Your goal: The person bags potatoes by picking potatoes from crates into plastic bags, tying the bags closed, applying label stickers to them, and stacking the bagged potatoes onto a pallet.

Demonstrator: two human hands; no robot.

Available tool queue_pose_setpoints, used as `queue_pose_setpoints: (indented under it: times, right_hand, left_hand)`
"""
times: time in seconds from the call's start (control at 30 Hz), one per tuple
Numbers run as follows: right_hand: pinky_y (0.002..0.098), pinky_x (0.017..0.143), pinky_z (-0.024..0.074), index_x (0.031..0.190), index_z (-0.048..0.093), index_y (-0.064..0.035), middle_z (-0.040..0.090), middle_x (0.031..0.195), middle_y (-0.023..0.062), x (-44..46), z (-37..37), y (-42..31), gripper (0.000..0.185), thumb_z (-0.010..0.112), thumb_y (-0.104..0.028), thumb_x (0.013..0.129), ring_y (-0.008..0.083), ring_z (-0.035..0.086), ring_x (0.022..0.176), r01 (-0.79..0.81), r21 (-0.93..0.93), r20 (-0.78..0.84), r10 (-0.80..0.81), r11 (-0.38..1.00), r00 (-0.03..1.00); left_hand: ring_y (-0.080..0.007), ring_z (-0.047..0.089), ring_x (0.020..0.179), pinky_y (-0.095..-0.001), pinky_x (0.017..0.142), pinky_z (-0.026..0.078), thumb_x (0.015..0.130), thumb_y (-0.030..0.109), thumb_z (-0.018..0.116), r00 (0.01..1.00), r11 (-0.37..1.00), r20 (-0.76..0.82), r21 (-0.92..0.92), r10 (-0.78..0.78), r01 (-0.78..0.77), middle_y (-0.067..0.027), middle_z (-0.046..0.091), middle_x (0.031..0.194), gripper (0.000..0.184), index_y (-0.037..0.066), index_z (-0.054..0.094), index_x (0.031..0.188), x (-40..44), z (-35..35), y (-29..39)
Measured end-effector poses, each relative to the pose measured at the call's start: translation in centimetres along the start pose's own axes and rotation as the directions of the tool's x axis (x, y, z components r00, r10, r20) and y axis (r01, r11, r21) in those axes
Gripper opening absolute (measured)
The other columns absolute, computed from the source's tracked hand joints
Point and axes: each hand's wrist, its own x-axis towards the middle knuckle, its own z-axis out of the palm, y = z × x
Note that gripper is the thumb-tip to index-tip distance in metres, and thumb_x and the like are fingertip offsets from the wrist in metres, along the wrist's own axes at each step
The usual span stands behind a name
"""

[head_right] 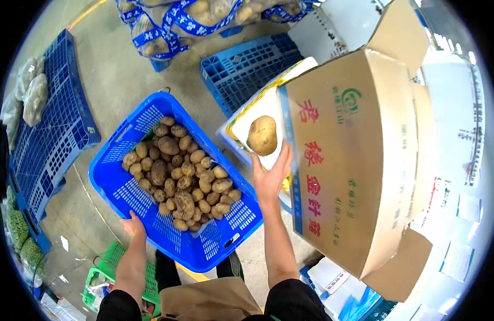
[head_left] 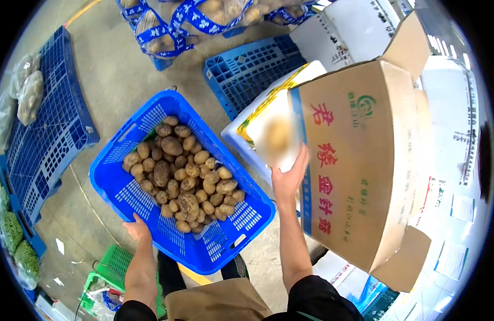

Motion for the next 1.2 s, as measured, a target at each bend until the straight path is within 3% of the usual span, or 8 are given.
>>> queue_pose_setpoints:
  times: [0.17, 0.33, 0.5, 0.67, 0.87, 1.03, 1.1, 1.2]
  right_hand:
    - [0.0442, 0.105, 0.032, 0.137, 0.032, -0.0073, 0.034, 0.133, 0.0248, 4.5, 2.1, 2.7, 0.085, 0.078, -0.008, 0.066, 0.0431, 0.035, 0.125, 0.047, -0.044, 0.321, -0.03, 0.998, 0.947]
    - [0.0415, 0.104, 0.0337, 0.137, 0.031, -0.0109, 0.036, 0.132, 0.0224, 3.5, 3.8, 5.1, 0.09, 0.078, -0.007, 0.06, 0.0426, 0.038, 0.123, 0.165, -0.059, 0.233, -0.147, 0.985, 0.961]
    - [0.0524, 0.097, 0.0365, 0.141, 0.017, -0.0214, 0.036, 0.132, 0.0165, 4.4, 4.4, 6.7, 0.1, 0.079, -0.016, 0.062, 0.0387, 0.043, 0.119, -0.005, -0.242, 0.379, 0.099, 0.97, 0.92]
    - [0.0658, 0.093, 0.031, 0.139, 0.013, -0.0254, 0.032, 0.13, 0.0145, 4.0, 4.8, 5.2, 0.1, 0.079, -0.015, 0.064, 0.0416, 0.044, 0.118, -0.1, -0.27, 0.341, 0.193, 0.958, 0.92]
    - [0.0631, 0.094, 0.0305, 0.138, 0.013, -0.0267, 0.033, 0.127, 0.0139, 2.3, 8.6, 7.8, 0.099, 0.078, -0.015, 0.064, 0.0424, 0.043, 0.115, -0.144, -0.371, 0.178, 0.222, 0.917, 0.959]
    - [0.0622, 0.094, 0.0293, 0.141, 0.014, -0.0258, 0.031, 0.129, 0.015, 2.3, 9.6, 8.5, 0.1, 0.077, -0.019, 0.065, 0.0423, 0.042, 0.115, -0.101, -0.453, 0.11, 0.168, 0.886, 0.98]
    - [0.0613, 0.095, 0.0282, 0.142, 0.014, -0.0255, 0.029, 0.131, 0.0148, 4.7, 2.0, -0.3, 0.1, 0.078, -0.019, 0.065, 0.0419, 0.04, 0.116, -0.297, -0.452, 0.328, 0.467, 0.841, 0.821]
    - [0.0623, 0.094, 0.0289, 0.142, 0.011, -0.0266, 0.028, 0.132, 0.0149, 4.7, 2.6, 0.1, 0.104, 0.078, -0.021, 0.063, 0.0428, 0.043, 0.115, -0.294, -0.473, 0.308, 0.469, 0.831, 0.828]
  left_hand:
    - [-0.0419, 0.061, 0.087, -0.052, 0.074, 0.047, 0.084, 0.038, 0.062, 0.998, 0.997, 0.039, -0.057, 0.05, -0.047, -0.0232, 0.062, 0.093, 0.046, 0.002, 0.047, 0.108, -0.9, -1.6, 1.0]
    - [-0.0436, 0.057, 0.096, -0.0481, 0.083, 0.045, 0.084, 0.026, 0.063, 0.927, 0.922, 0.113, -0.204, 0.357, -0.33, -0.0273, 0.059, 0.104, 0.047, -0.002, 0.042, 0.116, 1.2, -0.2, -2.9]
    - [-0.0299, 0.058, 0.1, -0.0389, 0.087, 0.045, 0.073, 0.009, 0.07, 0.739, 0.913, 0.584, -0.396, 0.335, -0.1, -0.0214, 0.059, 0.11, 0.05, -0.004, 0.049, 0.117, 7.8, -4.3, -3.6]
    - [-0.0214, 0.061, 0.05, -0.033, 0.047, 0.048, 0.073, 0.01, 0.067, 0.706, 0.869, 0.508, -0.324, 0.493, -0.374, -0.0112, 0.06, 0.055, 0.014, -0.004, 0.065, 0.074, 10.8, -16.9, 5.6]
    - [-0.02, 0.065, 0.062, -0.0315, 0.057, 0.051, 0.079, 0.004, 0.057, 0.472, 0.733, 0.578, -0.623, 0.666, -0.272, -0.016, 0.066, 0.083, 0.024, -0.004, 0.061, 0.102, 6.9, -29.1, 16.5]
    - [-0.0221, 0.065, 0.081, -0.034, 0.071, 0.052, 0.079, 0.01, 0.061, 0.32, 0.515, 0.426, -0.497, 0.846, -0.698, -0.0158, 0.065, 0.097, 0.034, -0.002, 0.058, 0.111, 2.9, -35.3, 21.8]
    - [-0.0242, 0.064, 0.085, -0.0356, 0.073, 0.051, 0.078, 0.013, 0.062, 0.245, 0.393, 0.357, -0.439, 0.901, -0.808, -0.0165, 0.065, 0.097, 0.036, -0.001, 0.059, 0.11, 2.6, -36.6, 24.7]
    - [-0.0306, 0.061, 0.085, -0.039, 0.076, 0.049, 0.075, 0.022, 0.067, 0.126, 0.228, 0.291, -0.349, 0.948, -0.909, -0.0187, 0.063, 0.094, 0.039, 0.002, 0.06, 0.108, 3.1, -37.4, 30.9]
